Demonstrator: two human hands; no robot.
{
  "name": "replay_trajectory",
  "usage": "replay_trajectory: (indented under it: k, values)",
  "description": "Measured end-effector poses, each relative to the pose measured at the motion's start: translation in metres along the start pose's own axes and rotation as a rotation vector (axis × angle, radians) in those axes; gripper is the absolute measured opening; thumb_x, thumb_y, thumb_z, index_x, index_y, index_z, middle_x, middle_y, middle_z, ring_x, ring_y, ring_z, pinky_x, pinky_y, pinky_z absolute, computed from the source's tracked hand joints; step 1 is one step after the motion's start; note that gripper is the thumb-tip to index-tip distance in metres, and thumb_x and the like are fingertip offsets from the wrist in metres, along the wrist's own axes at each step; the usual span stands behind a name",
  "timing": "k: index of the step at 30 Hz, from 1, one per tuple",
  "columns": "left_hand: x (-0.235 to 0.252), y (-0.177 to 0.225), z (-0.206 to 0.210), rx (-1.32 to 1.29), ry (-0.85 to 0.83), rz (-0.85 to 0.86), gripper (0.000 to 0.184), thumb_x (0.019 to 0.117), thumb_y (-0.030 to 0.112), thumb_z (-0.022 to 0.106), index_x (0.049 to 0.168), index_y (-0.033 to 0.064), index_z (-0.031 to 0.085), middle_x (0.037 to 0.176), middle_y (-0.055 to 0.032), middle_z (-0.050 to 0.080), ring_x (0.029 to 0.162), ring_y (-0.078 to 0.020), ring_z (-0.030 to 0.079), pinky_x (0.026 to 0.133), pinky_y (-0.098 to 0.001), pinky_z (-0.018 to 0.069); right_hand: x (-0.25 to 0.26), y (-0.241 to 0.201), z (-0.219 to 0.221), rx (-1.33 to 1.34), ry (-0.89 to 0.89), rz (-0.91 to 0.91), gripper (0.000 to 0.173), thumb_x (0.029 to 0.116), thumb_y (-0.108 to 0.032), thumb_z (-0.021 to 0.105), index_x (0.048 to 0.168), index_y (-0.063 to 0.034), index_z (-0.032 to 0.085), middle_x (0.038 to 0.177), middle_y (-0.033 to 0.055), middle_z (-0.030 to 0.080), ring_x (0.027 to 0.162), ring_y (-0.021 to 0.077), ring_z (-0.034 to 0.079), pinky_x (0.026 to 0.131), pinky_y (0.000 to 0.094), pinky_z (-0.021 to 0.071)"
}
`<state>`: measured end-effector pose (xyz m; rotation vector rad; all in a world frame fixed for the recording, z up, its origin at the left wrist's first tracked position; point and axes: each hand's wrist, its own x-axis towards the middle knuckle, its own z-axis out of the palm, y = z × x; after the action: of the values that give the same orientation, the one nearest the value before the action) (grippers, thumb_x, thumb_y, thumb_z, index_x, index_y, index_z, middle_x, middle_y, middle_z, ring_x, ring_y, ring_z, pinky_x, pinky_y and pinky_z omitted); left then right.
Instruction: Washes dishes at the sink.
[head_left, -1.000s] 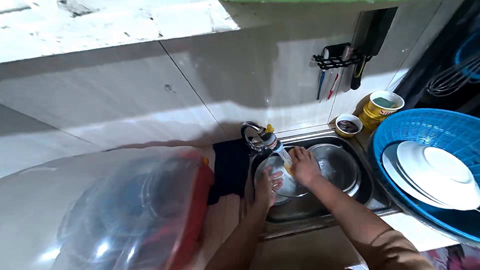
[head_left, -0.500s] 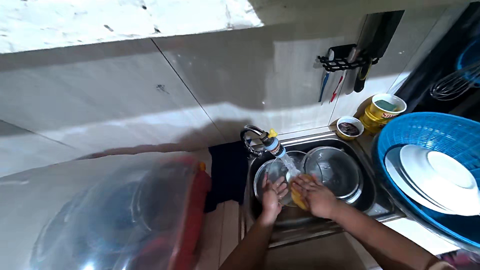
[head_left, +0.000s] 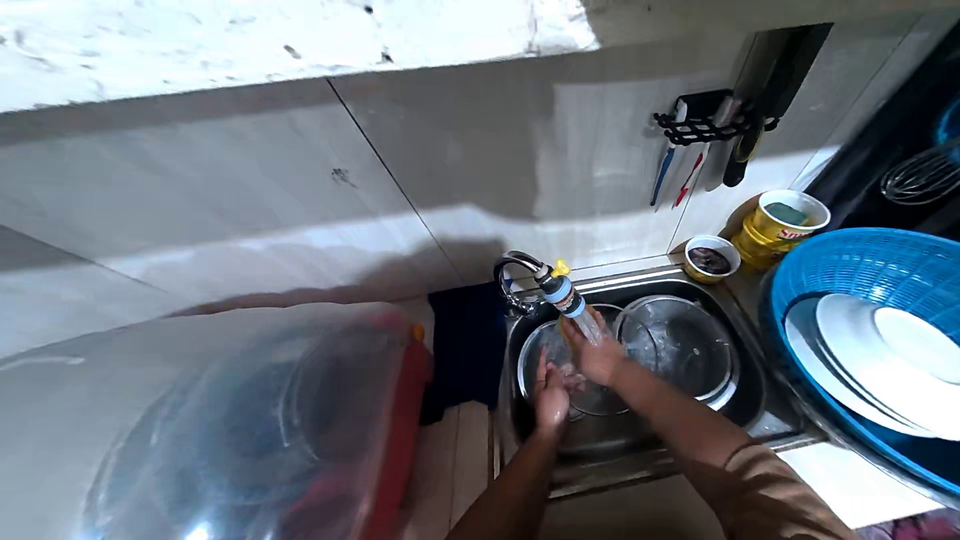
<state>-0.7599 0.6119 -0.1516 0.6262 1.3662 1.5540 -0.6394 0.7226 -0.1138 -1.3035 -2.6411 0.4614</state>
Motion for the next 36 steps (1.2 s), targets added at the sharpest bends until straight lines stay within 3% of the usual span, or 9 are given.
replay_trajectory:
  k: [2,5,8,14,20,25,28,31,36]
  values:
    - [0.003,-0.006,-0.003,0.045,0.021,0.017,0.049,0.1118,0.027,0.036,0.161,0.0303,0.032,0.124,-0.0136,0.064,0.094,-0.0261,0.069,0.075,-0.0478,0.0622,-0.014,-0.006,0.002,0.008,-0.111,-0.061,0.093,0.0908,-0.044,0.066,0.166,-0.0284,0.014,0.174,0.0025,0.008,0.160,0.0299,0.010,0.125,0.0658,0.0160]
    - [0.001,-0.003,-0.003,0.129,0.030,0.075,0.054,0.1095,0.024,0.040,0.162,0.0281,0.030,0.144,-0.0087,0.057,0.115,-0.0200,0.064,0.092,-0.0424,0.0577,-0.054,0.001,0.006,-0.008,-0.149,-0.166,0.077,0.0952,-0.036,0.062,0.163,-0.0318,0.027,0.173,-0.0069,0.013,0.159,0.0222,0.013,0.125,0.0607,0.0228]
    - [-0.005,0.012,0.005,-0.011,0.006,-0.075,0.056,0.1116,0.020,0.036,0.164,0.0348,0.021,0.125,-0.0156,0.068,0.090,-0.0301,0.073,0.070,-0.0470,0.0629,-0.093,0.031,-0.004,-0.096,-0.150,-0.187,0.070,0.0948,-0.027,0.063,0.160,-0.0308,0.037,0.171,-0.0075,0.023,0.158,0.0218,0.018,0.127,0.0642,0.0117]
    - [-0.006,0.021,0.006,-0.042,-0.038,-0.144,0.052,0.1136,0.021,0.028,0.164,0.0336,0.019,0.116,-0.0185,0.073,0.091,-0.0358,0.075,0.073,-0.0500,0.0646,-0.063,0.073,-0.034,-0.299,-0.034,-0.026,0.080,0.0907,-0.042,0.060,0.163,-0.0262,0.029,0.173,-0.0006,0.016,0.160,0.0296,0.008,0.123,0.0716,0.0080]
    - [0.000,0.009,0.002,0.057,0.017,-0.038,0.050,0.1122,0.021,0.036,0.161,0.0289,0.032,0.112,-0.0168,0.069,0.082,-0.0281,0.072,0.068,-0.0459,0.0637,-0.008,0.009,-0.006,-0.045,0.027,0.029,0.090,0.0909,-0.052,0.058,0.165,-0.0165,0.022,0.173,0.0084,0.013,0.160,0.0308,0.003,0.126,0.0657,0.0016]
    - [0.002,0.003,0.000,0.176,0.049,0.197,0.046,0.1107,0.020,0.034,0.154,0.0084,0.044,0.160,-0.0071,0.042,0.143,-0.0163,0.045,0.119,-0.0375,0.0388,-0.033,-0.016,0.018,-0.005,-0.058,-0.140,0.080,0.0984,-0.053,0.048,0.166,-0.0210,0.019,0.174,-0.0003,0.009,0.160,0.0248,0.009,0.126,0.0567,0.0243]
    - [0.001,0.003,0.000,0.138,0.040,0.105,0.049,0.1113,0.023,0.033,0.160,0.0184,0.037,0.155,-0.0050,0.050,0.134,-0.0154,0.054,0.111,-0.0374,0.0473,-0.075,-0.001,0.010,-0.026,-0.130,-0.247,0.069,0.1004,-0.047,0.052,0.162,-0.0241,0.032,0.172,-0.0034,0.019,0.159,0.0224,0.012,0.128,0.0560,0.0166]
    - [0.001,0.011,0.002,-0.013,-0.012,-0.105,0.050,0.1137,0.028,0.026,0.163,0.0318,0.025,0.117,-0.0161,0.074,0.091,-0.0321,0.075,0.073,-0.0473,0.0635,-0.108,0.037,-0.002,-0.135,-0.132,-0.216,0.070,0.0958,-0.041,0.060,0.161,-0.0306,0.034,0.171,-0.0064,0.024,0.158,0.0216,0.017,0.126,0.0638,0.0128]
    - [0.001,0.016,0.002,-0.086,-0.067,-0.177,0.050,0.1137,0.029,0.023,0.163,0.0325,0.021,0.113,-0.0207,0.074,0.092,-0.0388,0.075,0.075,-0.0523,0.0636,-0.080,0.079,-0.041,-0.290,-0.077,-0.066,0.079,0.0918,-0.047,0.057,0.163,-0.0288,0.028,0.173,-0.0018,0.016,0.160,0.0285,0.009,0.123,0.0711,0.0081]
